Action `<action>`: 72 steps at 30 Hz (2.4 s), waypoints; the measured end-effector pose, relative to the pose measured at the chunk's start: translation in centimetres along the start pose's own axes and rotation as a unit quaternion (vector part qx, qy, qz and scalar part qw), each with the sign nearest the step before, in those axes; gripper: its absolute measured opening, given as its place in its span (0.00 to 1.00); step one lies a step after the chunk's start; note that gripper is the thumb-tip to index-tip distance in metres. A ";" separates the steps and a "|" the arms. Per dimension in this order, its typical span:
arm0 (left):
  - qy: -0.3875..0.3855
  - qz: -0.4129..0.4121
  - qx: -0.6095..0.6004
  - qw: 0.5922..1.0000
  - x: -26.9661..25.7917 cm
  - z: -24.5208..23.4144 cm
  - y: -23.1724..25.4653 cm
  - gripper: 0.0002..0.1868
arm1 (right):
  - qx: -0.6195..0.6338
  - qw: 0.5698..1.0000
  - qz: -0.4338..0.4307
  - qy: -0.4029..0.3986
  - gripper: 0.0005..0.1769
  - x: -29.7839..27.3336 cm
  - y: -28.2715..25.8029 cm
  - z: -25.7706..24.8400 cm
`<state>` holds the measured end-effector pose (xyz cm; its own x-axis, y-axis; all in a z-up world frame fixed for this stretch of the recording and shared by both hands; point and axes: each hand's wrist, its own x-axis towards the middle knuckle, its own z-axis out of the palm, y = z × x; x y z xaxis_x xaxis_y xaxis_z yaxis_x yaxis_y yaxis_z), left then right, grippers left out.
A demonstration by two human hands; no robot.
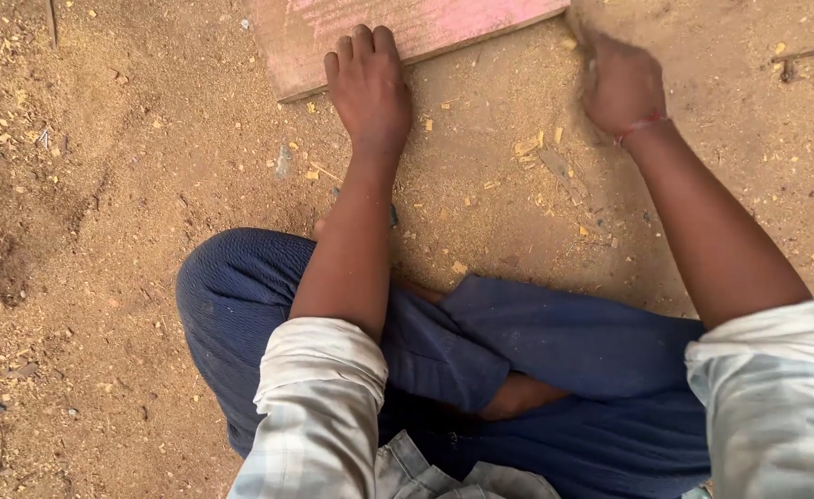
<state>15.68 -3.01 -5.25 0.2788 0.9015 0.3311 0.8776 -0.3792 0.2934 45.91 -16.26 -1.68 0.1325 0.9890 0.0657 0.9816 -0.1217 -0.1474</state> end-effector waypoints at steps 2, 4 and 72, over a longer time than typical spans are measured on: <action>-0.008 -0.010 -0.006 1.000 -0.2 0.2 0.2 0.11 | 0.020 0.999 -0.031 -0.013 0.22 -3.5 -0.9 -0.3; 0.017 -0.013 0.003 1.000 -0.3 0.2 0.1 0.10 | 0.048 0.991 -0.121 -0.038 0.20 -7.2 -2.3 -1.0; -0.401 0.083 -0.170 0.896 -0.7 -5.6 5.8 0.27 | -0.078 0.954 0.168 -0.238 0.23 -13.1 -3.7 -4.7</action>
<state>18.37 -7.03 1.19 0.7053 0.6353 -0.3145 0.6657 -0.4412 0.6018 41.16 -29.16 2.65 0.4015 0.8141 -0.4195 0.9084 -0.4123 0.0694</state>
